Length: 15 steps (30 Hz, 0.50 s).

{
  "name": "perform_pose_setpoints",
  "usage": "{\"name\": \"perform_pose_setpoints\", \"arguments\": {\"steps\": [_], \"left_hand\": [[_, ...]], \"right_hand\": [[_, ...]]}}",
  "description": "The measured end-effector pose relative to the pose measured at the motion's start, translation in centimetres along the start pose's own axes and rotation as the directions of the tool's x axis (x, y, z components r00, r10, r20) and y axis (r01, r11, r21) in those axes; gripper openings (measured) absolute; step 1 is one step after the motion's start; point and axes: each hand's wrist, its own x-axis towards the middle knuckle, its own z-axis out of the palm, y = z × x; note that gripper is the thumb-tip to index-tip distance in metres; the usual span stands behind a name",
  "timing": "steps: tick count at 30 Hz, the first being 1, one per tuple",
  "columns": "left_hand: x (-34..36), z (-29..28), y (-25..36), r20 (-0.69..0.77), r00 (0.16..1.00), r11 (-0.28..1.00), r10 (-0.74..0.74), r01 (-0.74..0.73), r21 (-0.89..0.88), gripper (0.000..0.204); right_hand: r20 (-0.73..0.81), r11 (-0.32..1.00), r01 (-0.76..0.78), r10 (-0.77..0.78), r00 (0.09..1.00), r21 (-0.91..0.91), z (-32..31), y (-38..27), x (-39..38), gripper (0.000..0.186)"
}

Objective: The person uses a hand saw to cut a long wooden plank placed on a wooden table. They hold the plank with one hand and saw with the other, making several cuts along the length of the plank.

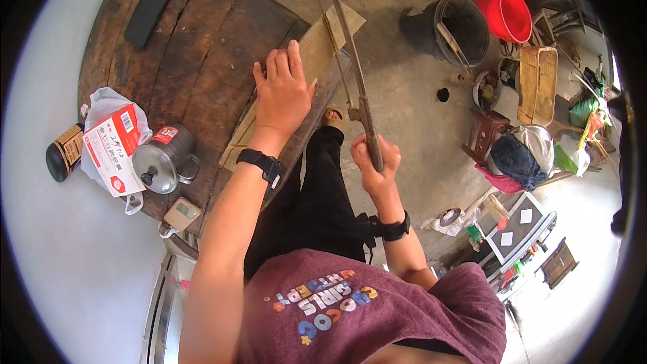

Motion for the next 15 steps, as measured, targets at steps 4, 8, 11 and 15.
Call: {"name": "perform_pose_setpoints", "arguments": {"steps": [4, 8, 11, 15], "left_hand": [[-0.3, 0.1, 0.0, -0.008, 1.0, 1.0, 0.008, -0.008, 0.015, 0.084], [-0.3, 0.0, 0.2, -0.01, 0.998, 0.998, 0.054, -0.054, 0.024, 0.085], [-0.2, -0.1, 0.3, 0.006, 0.998, 0.998, 0.058, -0.058, 0.021, 0.085], [-0.1, 0.0, 0.3, -0.001, 0.999, 0.999, 0.038, -0.038, 0.03, 0.084]], "right_hand": [[0.056, 0.989, 0.011, -0.002, 0.998, -0.149, -0.5, 0.5, 0.8, 0.019], [0.037, 0.987, 0.095, -0.091, 0.995, -0.128, -0.7, 0.1, 0.4, 0.021], [0.075, 0.99, 0.064, -0.055, 0.996, -0.124, -0.8, -0.5, 0.3, 0.021], [0.033, 0.998, 0.031, -0.03, 0.999, -0.053, -0.5, -0.6, 0.5, 0.024]]}}
